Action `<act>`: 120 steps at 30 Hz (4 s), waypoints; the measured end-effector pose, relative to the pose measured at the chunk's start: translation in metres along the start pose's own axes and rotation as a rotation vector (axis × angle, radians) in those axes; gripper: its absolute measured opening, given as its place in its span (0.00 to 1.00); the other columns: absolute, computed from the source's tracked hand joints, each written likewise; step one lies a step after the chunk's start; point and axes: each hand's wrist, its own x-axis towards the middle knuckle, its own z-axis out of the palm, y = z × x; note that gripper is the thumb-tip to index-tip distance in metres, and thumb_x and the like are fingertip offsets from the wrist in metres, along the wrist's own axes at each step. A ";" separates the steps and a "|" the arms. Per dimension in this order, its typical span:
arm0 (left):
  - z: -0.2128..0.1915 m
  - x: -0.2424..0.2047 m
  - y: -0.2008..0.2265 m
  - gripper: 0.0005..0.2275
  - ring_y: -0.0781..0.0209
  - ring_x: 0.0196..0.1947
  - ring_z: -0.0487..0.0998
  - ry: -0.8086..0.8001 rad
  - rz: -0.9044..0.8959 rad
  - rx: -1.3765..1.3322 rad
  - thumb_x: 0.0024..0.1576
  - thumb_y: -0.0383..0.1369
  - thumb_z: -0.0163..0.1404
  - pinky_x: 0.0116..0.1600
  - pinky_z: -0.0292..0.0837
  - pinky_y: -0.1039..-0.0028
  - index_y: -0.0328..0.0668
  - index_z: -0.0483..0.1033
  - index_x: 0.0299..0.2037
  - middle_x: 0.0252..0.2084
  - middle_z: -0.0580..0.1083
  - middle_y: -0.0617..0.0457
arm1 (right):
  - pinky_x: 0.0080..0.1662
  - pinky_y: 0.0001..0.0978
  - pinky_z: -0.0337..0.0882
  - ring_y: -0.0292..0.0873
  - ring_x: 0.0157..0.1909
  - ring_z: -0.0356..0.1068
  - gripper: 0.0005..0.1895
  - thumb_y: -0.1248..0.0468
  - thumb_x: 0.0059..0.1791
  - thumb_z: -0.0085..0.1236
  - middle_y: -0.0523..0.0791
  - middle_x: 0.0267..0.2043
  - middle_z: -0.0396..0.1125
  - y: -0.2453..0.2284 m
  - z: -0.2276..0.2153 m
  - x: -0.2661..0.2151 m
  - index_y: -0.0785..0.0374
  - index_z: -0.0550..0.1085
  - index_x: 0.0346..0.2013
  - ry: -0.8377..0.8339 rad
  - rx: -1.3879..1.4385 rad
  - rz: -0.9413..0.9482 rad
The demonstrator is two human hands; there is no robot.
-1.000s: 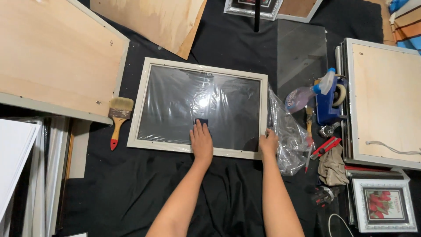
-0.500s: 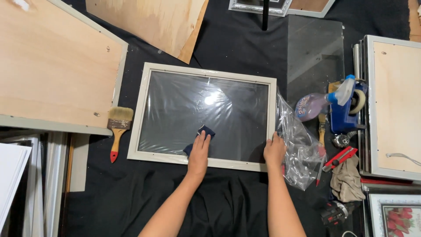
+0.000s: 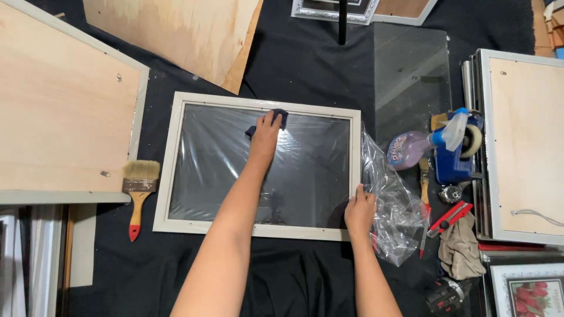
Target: The person wipes a rectangular surface covered with a transparent plastic sheet using a dark cloth. They repeatedly rub the surface with the cloth, moving across different areas of the sheet.
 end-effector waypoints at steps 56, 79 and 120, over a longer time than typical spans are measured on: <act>-0.007 0.001 0.076 0.13 0.55 0.39 0.73 -0.004 0.546 -0.182 0.62 0.30 0.48 0.43 0.73 0.71 0.51 0.77 0.55 0.46 0.74 0.51 | 0.55 0.48 0.71 0.56 0.55 0.70 0.22 0.57 0.52 0.61 0.48 0.52 0.68 -0.003 -0.003 0.005 0.58 0.75 0.60 0.099 0.091 -0.017; -0.081 -0.096 0.129 0.12 0.56 0.38 0.71 -0.183 0.639 -0.226 0.62 0.30 0.46 0.38 0.71 0.73 0.49 0.75 0.55 0.43 0.69 0.52 | 0.56 0.49 0.71 0.54 0.58 0.69 0.21 0.58 0.52 0.61 0.47 0.54 0.67 -0.012 -0.009 0.005 0.57 0.73 0.60 0.045 0.118 0.074; -0.063 -0.125 0.189 0.17 0.57 0.42 0.67 -0.213 0.478 -0.248 0.63 0.26 0.45 0.41 0.68 0.72 0.45 0.71 0.63 0.54 0.68 0.47 | 0.57 0.46 0.70 0.54 0.57 0.70 0.15 0.57 0.56 0.52 0.49 0.49 0.71 0.029 -0.001 0.040 0.53 0.79 0.55 -0.106 0.345 0.076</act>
